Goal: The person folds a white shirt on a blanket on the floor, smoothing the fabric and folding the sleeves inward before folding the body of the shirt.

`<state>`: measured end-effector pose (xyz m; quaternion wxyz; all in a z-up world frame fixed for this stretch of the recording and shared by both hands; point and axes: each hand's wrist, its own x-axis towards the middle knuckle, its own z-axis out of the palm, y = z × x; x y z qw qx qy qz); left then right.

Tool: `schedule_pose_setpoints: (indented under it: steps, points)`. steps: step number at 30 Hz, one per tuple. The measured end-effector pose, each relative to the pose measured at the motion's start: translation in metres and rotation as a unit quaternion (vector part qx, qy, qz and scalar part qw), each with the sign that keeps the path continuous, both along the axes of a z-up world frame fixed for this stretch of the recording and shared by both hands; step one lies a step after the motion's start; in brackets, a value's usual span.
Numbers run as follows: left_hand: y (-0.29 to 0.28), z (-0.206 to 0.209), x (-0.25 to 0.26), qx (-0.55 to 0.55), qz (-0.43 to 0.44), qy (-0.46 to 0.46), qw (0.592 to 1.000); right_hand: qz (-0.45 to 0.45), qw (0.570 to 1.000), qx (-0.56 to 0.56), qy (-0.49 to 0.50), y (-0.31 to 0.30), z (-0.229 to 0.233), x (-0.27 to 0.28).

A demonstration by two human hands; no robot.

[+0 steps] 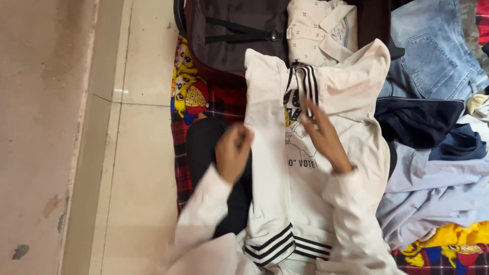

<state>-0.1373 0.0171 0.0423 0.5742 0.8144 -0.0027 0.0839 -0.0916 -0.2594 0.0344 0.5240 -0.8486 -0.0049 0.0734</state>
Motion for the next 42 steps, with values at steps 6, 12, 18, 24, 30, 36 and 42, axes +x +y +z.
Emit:
schedule_pose_setpoints:
  steps: [6,12,18,24,30,36,42]
  points:
    - [-0.020,-0.039,-0.159,-0.167,-0.078,0.115,0.976,0.103,0.968,-0.082,0.215,-0.016,0.001,-0.156]
    - [-0.015,-0.040,-0.164,-0.082,-0.097,0.294,0.947,0.027,0.972,-0.011,0.233,0.022,0.009,-0.196]
    - [-0.016,-0.004,-0.151,0.144,-0.124,0.248,0.950,0.122,0.950,0.229,0.175,0.040,0.025,-0.199]
    - [-0.001,-0.011,-0.151,-0.260,-0.036,0.268,0.927,-0.028,0.907,0.367,0.204,0.055,0.010,-0.224]
    - [0.006,-0.032,-0.163,-0.450,0.013,0.431,0.782,0.134,0.891,0.299,0.316,0.072,0.004,-0.236]
    - [0.018,-0.044,-0.192,-0.291,-0.134,0.431,0.844,0.118,0.929,0.230,0.265,0.075,0.010,-0.242]
    - [0.020,0.010,-0.205,-0.342,-0.123,0.467,0.807,0.103,0.936,0.266,0.206,0.079,0.027,-0.258]
